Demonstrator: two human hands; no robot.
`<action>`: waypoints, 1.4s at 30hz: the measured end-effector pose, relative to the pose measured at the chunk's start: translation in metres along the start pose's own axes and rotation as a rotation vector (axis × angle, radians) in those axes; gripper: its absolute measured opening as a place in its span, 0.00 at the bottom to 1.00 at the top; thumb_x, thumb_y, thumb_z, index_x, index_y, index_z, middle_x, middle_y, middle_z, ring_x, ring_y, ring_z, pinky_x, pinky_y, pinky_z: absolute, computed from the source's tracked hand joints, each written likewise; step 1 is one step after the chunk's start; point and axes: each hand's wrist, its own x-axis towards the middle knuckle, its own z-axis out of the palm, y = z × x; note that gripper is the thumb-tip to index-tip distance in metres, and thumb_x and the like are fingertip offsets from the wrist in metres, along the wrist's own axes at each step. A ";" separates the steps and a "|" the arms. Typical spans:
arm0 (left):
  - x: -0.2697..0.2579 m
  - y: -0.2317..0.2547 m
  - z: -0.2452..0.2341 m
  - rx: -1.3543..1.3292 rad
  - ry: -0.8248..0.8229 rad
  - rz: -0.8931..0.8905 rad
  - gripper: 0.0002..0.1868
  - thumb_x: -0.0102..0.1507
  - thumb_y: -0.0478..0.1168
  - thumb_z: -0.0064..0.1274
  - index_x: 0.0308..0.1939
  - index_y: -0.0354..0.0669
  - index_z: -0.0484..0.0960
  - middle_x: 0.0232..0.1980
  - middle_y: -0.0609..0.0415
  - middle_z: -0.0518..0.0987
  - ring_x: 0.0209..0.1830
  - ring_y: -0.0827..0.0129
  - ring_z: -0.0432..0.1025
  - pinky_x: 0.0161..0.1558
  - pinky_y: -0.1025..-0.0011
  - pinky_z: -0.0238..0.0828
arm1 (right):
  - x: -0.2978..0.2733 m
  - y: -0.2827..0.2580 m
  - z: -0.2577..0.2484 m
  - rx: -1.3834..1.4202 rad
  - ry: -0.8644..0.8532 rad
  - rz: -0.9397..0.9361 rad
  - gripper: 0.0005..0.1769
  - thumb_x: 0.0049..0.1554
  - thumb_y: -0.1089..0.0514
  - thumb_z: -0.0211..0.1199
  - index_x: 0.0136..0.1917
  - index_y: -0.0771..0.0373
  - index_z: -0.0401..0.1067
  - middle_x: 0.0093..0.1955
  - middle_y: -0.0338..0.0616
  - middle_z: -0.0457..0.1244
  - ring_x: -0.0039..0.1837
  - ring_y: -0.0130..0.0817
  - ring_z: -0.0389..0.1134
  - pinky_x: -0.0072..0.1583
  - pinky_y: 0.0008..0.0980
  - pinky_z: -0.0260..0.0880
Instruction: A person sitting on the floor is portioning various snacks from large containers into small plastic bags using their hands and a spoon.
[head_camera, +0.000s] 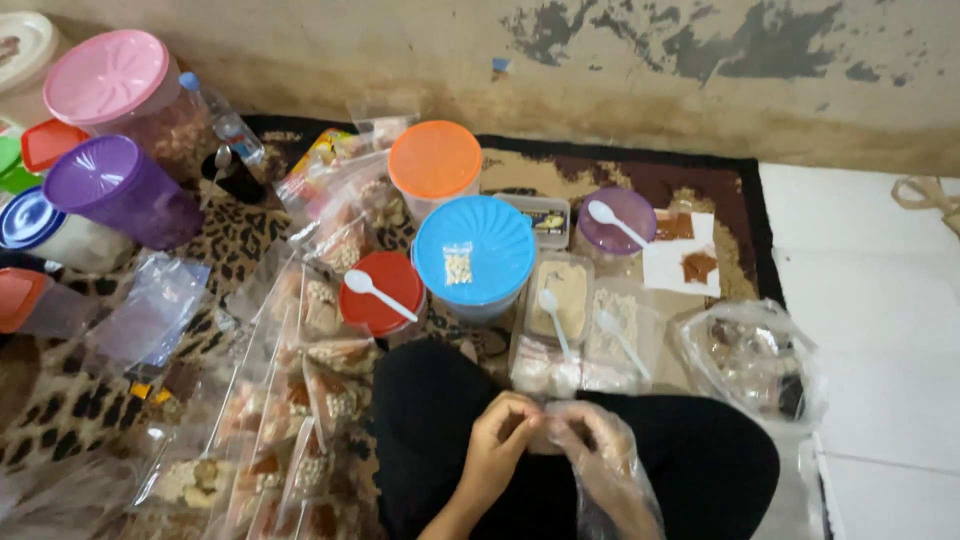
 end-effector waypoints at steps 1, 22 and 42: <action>0.001 -0.005 0.001 -0.001 0.001 0.006 0.08 0.67 0.41 0.56 0.35 0.43 0.80 0.38 0.56 0.76 0.40 0.70 0.72 0.46 0.74 0.66 | 0.004 -0.012 0.000 -0.002 0.001 -0.006 0.14 0.53 0.46 0.68 0.45 0.55 0.85 0.40 0.34 0.76 0.41 0.21 0.75 0.45 0.22 0.73; 0.020 -0.037 -0.001 -0.038 -0.034 -0.290 0.06 0.63 0.39 0.64 0.34 0.45 0.82 0.36 0.59 0.76 0.36 0.75 0.71 0.41 0.74 0.69 | 0.036 0.000 0.017 0.338 0.127 0.398 0.14 0.52 0.56 0.69 0.47 0.69 0.82 0.49 0.55 0.77 0.48 0.42 0.81 0.49 0.36 0.86; 0.048 -0.016 -0.002 -0.068 0.032 -0.271 0.06 0.64 0.42 0.59 0.38 0.44 0.84 0.39 0.58 0.82 0.41 0.74 0.75 0.46 0.76 0.70 | 0.043 -0.070 0.020 -0.033 0.179 0.737 0.30 0.47 0.42 0.70 0.60 0.56 0.78 0.53 0.39 0.69 0.55 0.30 0.69 0.57 0.31 0.70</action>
